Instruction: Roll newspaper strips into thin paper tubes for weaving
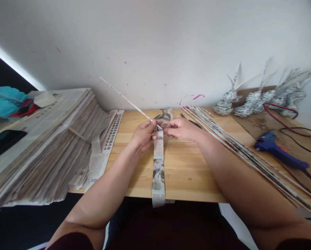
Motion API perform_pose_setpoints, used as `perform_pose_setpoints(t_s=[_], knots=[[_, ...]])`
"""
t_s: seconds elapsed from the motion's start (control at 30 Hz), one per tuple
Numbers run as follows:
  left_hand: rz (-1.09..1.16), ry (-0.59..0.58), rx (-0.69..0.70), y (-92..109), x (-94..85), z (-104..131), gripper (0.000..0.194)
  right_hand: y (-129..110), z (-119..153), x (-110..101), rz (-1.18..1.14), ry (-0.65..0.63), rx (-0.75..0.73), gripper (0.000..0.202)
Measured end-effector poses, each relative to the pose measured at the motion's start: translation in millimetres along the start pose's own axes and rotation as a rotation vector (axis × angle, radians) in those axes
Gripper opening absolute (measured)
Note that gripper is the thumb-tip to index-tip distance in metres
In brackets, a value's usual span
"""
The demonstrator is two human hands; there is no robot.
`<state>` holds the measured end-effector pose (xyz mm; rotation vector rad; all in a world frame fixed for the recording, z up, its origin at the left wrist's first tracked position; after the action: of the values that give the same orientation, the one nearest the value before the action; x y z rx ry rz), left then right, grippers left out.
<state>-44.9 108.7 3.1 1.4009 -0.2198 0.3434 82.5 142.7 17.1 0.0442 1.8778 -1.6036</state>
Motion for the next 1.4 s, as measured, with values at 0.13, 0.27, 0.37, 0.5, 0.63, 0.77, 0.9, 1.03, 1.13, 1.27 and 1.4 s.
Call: perform_pose_setpoints(t_s=[0.13, 0.27, 0.37, 0.5, 0.63, 0.77, 0.9, 1.03, 1.13, 1.27, 1.4], knots=[[-0.004, -0.067, -0.042, -2.0, 5.3, 2.0, 0.019, 5.3, -3.9, -14.4, -0.088, 0.085, 0.026, 0.022], [-0.05, -0.258, -0.166, -14.2, 23.2, 14.1, 0.023, -3.0, -1.3, -9.6, -0.35, 0.012, 0.023, 0.033], [-0.07, -0.417, -0.245, -26.1, 37.2, 26.4, 0.027, -10.3, 7.8, 14.3, -0.576, -0.26, 0.074, 0.043], [-0.109, -0.525, -0.318, -39.6, 47.8, 37.7, 0.032, -12.4, 14.4, 25.1, -0.741, -0.388, 0.126, 0.039], [-0.126, -0.529, -0.33, -43.7, 51.6, 41.0, 0.035, -3.9, 8.9, 19.4, -0.793, -0.296, 0.181, 0.029], [-0.119, -0.515, -0.305, -45.1, 52.8, 40.6, 0.036, 1.6, 4.3, 13.9, -0.788, -0.218, 0.202, 0.026], [-0.1, -0.514, -0.27, -46.2, 54.2, 39.4, 0.037, 2.0, 2.7, 7.1, -0.742, -0.104, 0.224, 0.026], [-0.131, -0.508, -0.26, -45.9, 53.3, 39.3, 0.036, -3.4, 3.0, -3.9, -0.67, 0.037, 0.189, 0.033], [-0.106, -0.533, -0.292, -42.8, 53.7, 42.2, 0.033, -8.3, 4.5, -1.3, -0.706, -0.047, 0.141, 0.037], [-0.042, -0.651, -0.384, -41.9, 58.3, 51.6, 0.031, -10.4, 10.0, 11.5, -0.777, -0.305, 0.109, 0.036], [-0.02, -0.711, -0.401, -42.2, 61.1, 55.7, 0.032, -10.1, 9.9, 11.4, -0.761, -0.33, 0.071, 0.036]])
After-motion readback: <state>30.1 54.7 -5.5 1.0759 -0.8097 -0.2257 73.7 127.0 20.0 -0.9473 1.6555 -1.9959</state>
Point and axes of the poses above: each hand's wrist, its own z-axis away from the middle knuckle, its own x-axis out of the palm, y = z × x, the point moved 9 cm from there along -z, towards the middle knuckle, and after that the axes turned 4 degrees about y, right-handed, at the moved point
